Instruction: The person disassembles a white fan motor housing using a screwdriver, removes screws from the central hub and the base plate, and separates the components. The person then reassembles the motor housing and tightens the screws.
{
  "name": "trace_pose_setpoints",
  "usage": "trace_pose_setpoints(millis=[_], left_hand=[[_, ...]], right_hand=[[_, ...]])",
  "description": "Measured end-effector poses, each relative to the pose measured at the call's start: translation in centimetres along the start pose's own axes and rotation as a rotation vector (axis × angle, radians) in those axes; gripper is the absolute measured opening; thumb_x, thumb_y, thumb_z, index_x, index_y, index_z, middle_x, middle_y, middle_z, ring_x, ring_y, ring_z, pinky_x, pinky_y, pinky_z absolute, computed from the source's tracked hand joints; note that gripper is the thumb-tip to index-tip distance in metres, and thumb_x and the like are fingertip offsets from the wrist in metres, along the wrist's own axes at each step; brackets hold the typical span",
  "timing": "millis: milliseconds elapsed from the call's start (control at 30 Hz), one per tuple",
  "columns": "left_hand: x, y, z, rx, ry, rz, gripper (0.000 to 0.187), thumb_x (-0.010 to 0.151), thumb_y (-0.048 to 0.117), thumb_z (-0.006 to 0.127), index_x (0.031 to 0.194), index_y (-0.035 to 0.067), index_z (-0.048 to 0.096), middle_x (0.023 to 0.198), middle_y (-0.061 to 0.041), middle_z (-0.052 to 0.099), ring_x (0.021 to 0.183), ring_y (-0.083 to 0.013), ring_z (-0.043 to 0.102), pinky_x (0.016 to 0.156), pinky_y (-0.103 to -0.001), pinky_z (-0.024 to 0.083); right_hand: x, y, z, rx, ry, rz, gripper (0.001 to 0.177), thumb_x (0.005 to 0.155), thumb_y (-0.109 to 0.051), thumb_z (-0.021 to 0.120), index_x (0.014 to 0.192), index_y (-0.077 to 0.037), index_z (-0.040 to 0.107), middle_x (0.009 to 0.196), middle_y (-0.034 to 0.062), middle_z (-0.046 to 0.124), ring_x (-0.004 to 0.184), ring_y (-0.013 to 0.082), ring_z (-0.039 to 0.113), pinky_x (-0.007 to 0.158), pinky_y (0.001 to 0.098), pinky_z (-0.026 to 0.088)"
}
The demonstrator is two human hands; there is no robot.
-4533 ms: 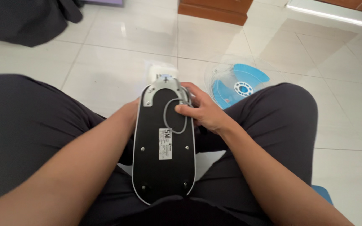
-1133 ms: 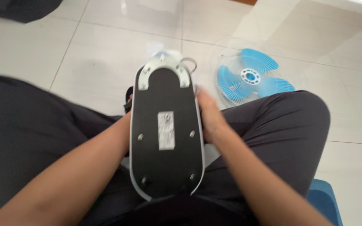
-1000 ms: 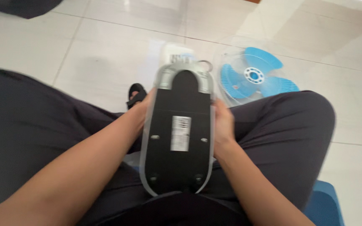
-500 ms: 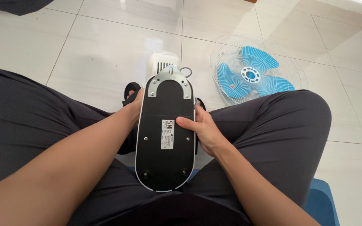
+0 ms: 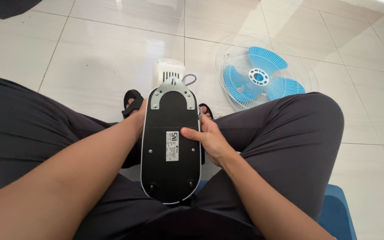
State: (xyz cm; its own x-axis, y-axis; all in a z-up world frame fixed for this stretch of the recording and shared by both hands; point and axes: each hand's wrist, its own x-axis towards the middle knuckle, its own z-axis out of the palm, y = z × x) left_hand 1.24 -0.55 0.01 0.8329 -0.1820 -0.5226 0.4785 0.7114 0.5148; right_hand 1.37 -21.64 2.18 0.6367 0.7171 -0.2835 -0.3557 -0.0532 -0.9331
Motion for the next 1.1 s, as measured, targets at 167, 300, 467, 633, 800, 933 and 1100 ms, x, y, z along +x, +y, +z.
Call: trace_pose_setpoints(millis=[167, 300, 467, 633, 800, 933, 1100], left_hand=[[-0.3, -0.1, 0.2, 0.0, 0.007, 0.006, 0.052, 0.099, 0.052, 0.041, 0.123, 0.009, 0.06, 0.107, -0.012, 0.069, 0.084, -0.0231, 0.064, 0.071, -0.04, 0.051], [-0.5, 0.2, -0.3, -0.004, 0.019, 0.022, 0.053, 0.099, 0.052, 0.041, 0.124, 0.009, 0.06, 0.109, -0.013, 0.069, 0.086, -0.0237, 0.064, 0.073, -0.04, 0.051], [0.4, -0.4, -2.2, -0.035, 0.065, 0.056, 0.054, 0.099, 0.052, 0.04, 0.126, 0.01, 0.06, 0.112, -0.013, 0.069, 0.089, -0.0244, 0.064, 0.076, -0.042, 0.052], [0.7, -0.2, -4.1, -0.044, 0.335, 0.194, 0.055, 0.1, 0.053, 0.039, 0.128, 0.01, 0.059, 0.114, -0.013, 0.07, 0.092, -0.0252, 0.064, 0.078, -0.043, 0.052], [-1.6, 0.6, -3.8, 0.239, 0.611, 0.347, 0.056, 0.099, 0.055, 0.041, 0.13, 0.011, 0.058, 0.12, -0.013, 0.069, 0.1, -0.0249, 0.062, 0.086, -0.042, 0.049], [-4.0, -3.1, -1.2, 0.498, 0.602, 0.715, 0.062, 0.098, 0.056, 0.048, 0.13, 0.006, 0.062, 0.125, -0.013, 0.069, 0.117, -0.0235, 0.063, 0.102, -0.035, 0.046], [-6.7, -5.2, 1.6, 0.629, 0.684, 0.641, 0.062, 0.094, 0.06, 0.05, 0.13, 0.012, 0.065, 0.121, -0.013, 0.071, 0.116, -0.0246, 0.065, 0.102, -0.036, 0.048]], right_hand=[[0.0, 0.0, 0.3, 0.013, -0.009, 0.017, 0.057, 0.084, -0.011, 0.077, 0.137, -0.004, 0.054, 0.118, 0.0107, 0.07, 0.107, 0.0189, 0.067, 0.095, 0.0335, 0.053], [-0.1, 0.0, 0.5, 0.045, -0.016, 0.009, 0.056, 0.084, -0.011, 0.077, 0.136, -0.003, 0.055, 0.118, 0.0094, 0.07, 0.107, 0.0183, 0.068, 0.095, 0.0342, 0.053], [-0.2, 0.0, 0.2, 0.0, -0.004, 0.061, 0.054, 0.086, -0.012, 0.075, 0.136, -0.002, 0.057, 0.118, 0.0102, 0.072, 0.108, 0.0192, 0.068, 0.096, 0.0339, 0.053], [-0.5, -0.1, 0.5, -0.07, -0.017, 0.031, 0.056, 0.084, -0.01, 0.075, 0.137, -0.005, 0.056, 0.119, 0.0084, 0.071, 0.108, 0.0176, 0.068, 0.095, 0.0322, 0.053], [-0.6, -0.2, 1.1, -0.049, -0.007, 0.053, 0.056, 0.084, -0.01, 0.073, 0.137, -0.006, 0.056, 0.114, 0.0091, 0.073, 0.1, 0.0178, 0.07, 0.089, 0.0328, 0.056], [-0.8, -0.5, 1.2, -0.085, 0.029, 0.042, 0.053, 0.085, -0.009, 0.073, 0.136, -0.003, 0.058, 0.113, 0.0091, 0.073, 0.098, 0.0172, 0.07, 0.087, 0.0315, 0.055], [-1.4, -1.1, 1.2, -0.173, 0.085, 0.032, 0.05, 0.085, -0.009, 0.073, 0.133, -0.002, 0.061, 0.112, 0.0085, 0.073, 0.097, 0.0175, 0.071, 0.086, 0.0313, 0.056]])
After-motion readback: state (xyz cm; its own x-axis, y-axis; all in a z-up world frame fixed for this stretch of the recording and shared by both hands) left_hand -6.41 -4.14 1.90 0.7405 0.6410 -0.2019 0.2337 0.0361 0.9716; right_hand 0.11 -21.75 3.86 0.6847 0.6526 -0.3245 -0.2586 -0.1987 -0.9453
